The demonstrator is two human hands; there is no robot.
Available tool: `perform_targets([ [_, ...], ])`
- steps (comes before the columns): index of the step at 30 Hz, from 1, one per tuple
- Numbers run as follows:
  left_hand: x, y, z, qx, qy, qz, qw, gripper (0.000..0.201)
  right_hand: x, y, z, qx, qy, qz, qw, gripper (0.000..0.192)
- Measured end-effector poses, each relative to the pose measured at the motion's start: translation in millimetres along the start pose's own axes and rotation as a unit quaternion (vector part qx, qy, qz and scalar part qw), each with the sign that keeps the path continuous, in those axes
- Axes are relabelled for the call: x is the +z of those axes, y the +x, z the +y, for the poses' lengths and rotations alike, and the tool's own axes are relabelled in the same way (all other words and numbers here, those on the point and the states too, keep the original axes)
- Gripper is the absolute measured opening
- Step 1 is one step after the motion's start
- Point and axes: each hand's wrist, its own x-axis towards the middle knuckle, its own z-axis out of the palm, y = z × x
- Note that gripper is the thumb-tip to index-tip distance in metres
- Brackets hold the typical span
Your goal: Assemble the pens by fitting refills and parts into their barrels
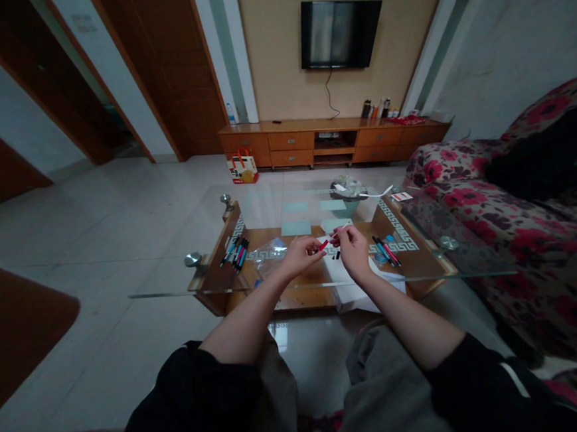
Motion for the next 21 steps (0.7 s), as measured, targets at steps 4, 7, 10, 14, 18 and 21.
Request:
perform_targets([
  [4,-1.3,0.8,0.4,0.013,0.009,-0.002,1.000,0.020,0.2,0.9,4.0,-0.016,-0.047,0.001,0.999,0.032],
  [7,-1.9,0.8,1.3,0.023,0.010,-0.003,1.000,0.022,1.6,1.6,6.7,-0.009,-0.029,0.004,1.000,0.033],
  [10,-2.9,-0.5,3.1,0.032,0.009,-0.006,0.999,0.026,2.6,1.3,7.9,-0.011,-0.038,-0.010,0.999,0.032],
  [14,-5.4,-3.7,5.8,0.039,0.013,-0.021,0.999,0.027,4.3,0.3,8.3,-0.028,-0.052,-0.024,0.998,0.032],
  [18,-7.1,-4.9,6.3,0.028,0.012,-0.028,0.999,0.028,6.7,0.2,7.5,-0.028,-0.056,-0.038,0.997,0.034],
  [21,-6.3,-4.3,4.6,0.018,0.003,-0.019,1.000,0.028,7.3,-0.1,5.4,-0.020,-0.062,-0.034,0.997,0.035],
])
